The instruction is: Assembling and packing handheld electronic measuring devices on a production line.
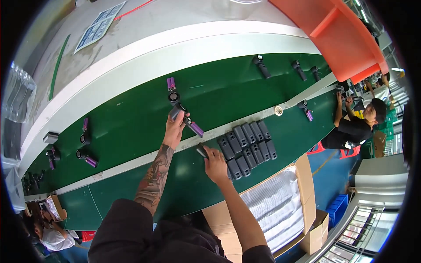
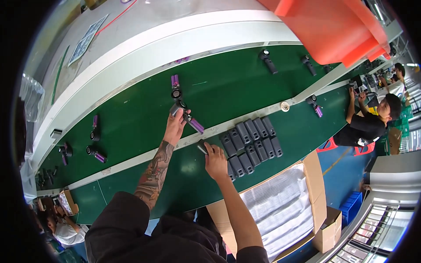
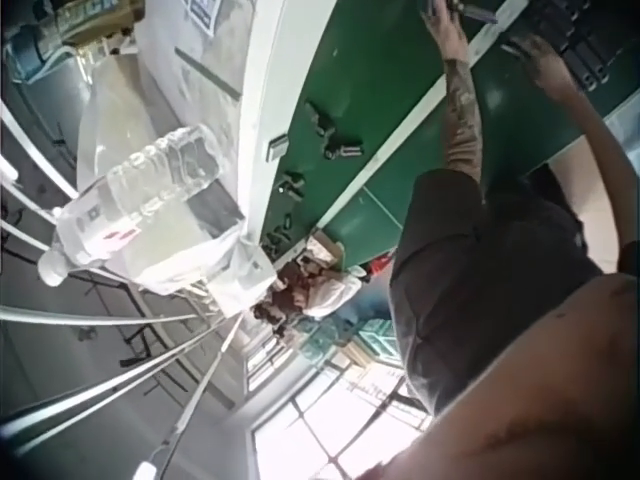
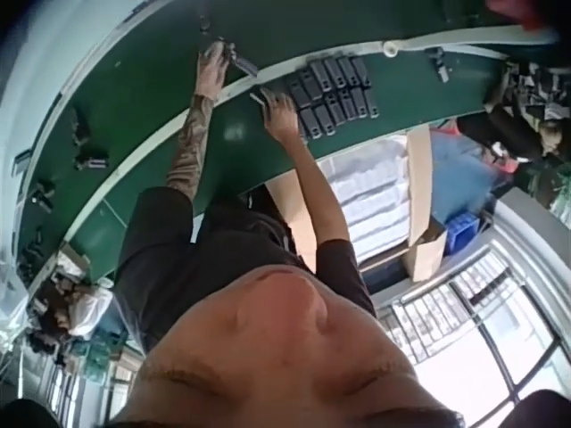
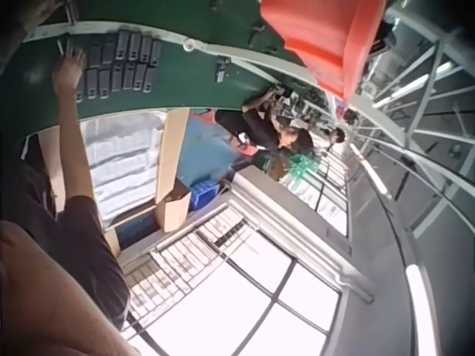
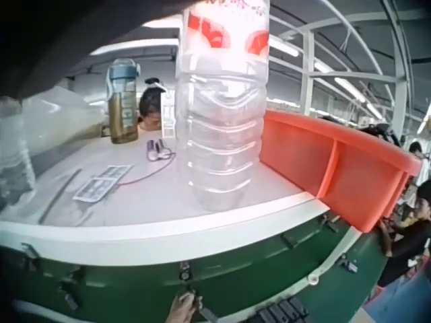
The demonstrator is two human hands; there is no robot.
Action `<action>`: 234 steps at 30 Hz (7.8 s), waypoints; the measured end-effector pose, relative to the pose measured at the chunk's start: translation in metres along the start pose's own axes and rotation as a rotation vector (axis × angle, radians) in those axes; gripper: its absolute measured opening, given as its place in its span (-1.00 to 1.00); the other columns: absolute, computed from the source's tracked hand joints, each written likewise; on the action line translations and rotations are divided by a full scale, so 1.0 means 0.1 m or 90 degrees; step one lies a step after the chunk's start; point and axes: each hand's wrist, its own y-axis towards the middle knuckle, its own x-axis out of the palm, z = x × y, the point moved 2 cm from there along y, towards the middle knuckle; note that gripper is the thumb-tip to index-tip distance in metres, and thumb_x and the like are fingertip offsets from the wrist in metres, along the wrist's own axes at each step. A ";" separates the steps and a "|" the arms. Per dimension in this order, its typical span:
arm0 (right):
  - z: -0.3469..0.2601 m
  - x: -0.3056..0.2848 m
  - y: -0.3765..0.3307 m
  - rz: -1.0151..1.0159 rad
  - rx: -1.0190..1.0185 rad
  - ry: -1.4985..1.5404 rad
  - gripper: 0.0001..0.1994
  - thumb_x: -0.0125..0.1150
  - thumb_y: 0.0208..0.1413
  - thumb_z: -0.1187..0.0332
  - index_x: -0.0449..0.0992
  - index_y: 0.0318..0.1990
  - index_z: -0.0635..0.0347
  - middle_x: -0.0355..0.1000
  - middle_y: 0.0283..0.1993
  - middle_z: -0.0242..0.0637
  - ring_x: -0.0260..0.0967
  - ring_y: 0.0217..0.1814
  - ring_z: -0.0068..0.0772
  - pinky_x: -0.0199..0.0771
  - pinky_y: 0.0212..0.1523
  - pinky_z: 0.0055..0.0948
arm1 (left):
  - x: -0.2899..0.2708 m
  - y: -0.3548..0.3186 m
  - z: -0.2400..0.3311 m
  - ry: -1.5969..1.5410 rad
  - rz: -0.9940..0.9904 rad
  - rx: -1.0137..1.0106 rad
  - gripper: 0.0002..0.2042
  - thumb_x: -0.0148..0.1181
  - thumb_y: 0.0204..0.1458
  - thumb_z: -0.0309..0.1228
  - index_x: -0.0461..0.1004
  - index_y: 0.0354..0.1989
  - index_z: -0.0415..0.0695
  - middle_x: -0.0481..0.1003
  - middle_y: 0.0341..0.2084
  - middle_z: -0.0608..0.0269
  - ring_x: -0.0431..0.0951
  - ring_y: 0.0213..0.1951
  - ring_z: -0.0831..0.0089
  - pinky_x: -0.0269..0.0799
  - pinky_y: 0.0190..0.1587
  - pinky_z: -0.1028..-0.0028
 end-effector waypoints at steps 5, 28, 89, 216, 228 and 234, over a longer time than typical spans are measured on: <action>-0.38 -0.67 -0.06 0.080 0.102 0.377 -0.52 0.25 0.05 0.45 0.42 0.19 0.02 0.43 0.06 -0.17 0.46 -0.10 -0.09 0.50 -0.06 -0.21 | 0.20 -0.58 0.49 -0.399 0.007 -0.114 -0.58 0.08 0.27 -0.11 0.35 0.09 -0.21 0.50 -0.23 0.15 0.53 -0.01 0.27 0.43 0.09 0.32; -0.64 -1.48 -0.34 0.231 0.008 0.253 -0.48 0.30 0.02 0.52 0.42 0.21 0.18 0.46 0.00 -0.13 0.51 -0.22 -0.19 0.53 -0.22 -0.39 | 1.19 -1.38 0.58 -0.184 -0.285 -0.092 -0.60 0.09 0.19 -0.40 0.30 0.17 -0.32 0.47 -0.05 0.09 0.36 0.25 0.20 0.16 0.37 0.27; 0.21 0.15 -0.39 -0.114 0.310 -0.072 -0.51 0.11 0.04 0.53 0.23 0.17 0.17 0.28 0.15 0.03 0.48 -0.21 -0.05 0.53 -0.20 -0.16 | -0.64 -0.79 0.63 0.298 0.084 0.108 -0.52 0.29 0.07 -0.43 0.31 0.18 -0.17 0.46 -0.02 0.14 0.50 -0.03 0.30 0.41 0.03 0.39; 0.33 -1.22 -3.42 1.077 0.784 0.785 -0.84 0.00 0.36 0.20 0.36 -0.10 0.05 0.34 -0.15 -0.33 0.22 -0.17 -0.56 0.25 -0.15 -0.58 | 1.88 -0.94 -0.15 0.651 -0.783 0.065 -0.35 0.19 0.17 -0.38 0.06 0.41 -0.20 0.23 0.28 -0.07 0.32 0.22 0.10 0.24 0.26 0.25; -1.57 -0.83 -3.53 0.787 0.967 0.886 -0.51 0.23 0.18 0.28 0.34 0.25 0.19 0.48 0.01 -0.20 0.45 -0.03 -0.37 0.46 -0.03 -0.45 | 2.05 -3.72 -0.75 0.462 -1.542 -0.607 -0.51 0.23 -0.05 -0.62 0.41 0.14 -0.15 0.44 0.12 0.11 0.43 0.13 0.25 0.33 0.18 0.38; -1.58 -0.56 -3.86 0.682 1.004 0.262 -0.58 0.24 0.09 0.38 0.45 0.12 0.26 0.52 -0.05 -0.23 0.45 -0.14 -0.40 0.47 -0.13 -0.47 | 1.47 -4.33 -0.56 0.291 -1.267 -0.773 -0.61 0.10 0.02 -0.63 0.43 0.08 -0.17 0.49 0.03 0.18 0.47 0.03 0.38 0.36 0.10 0.44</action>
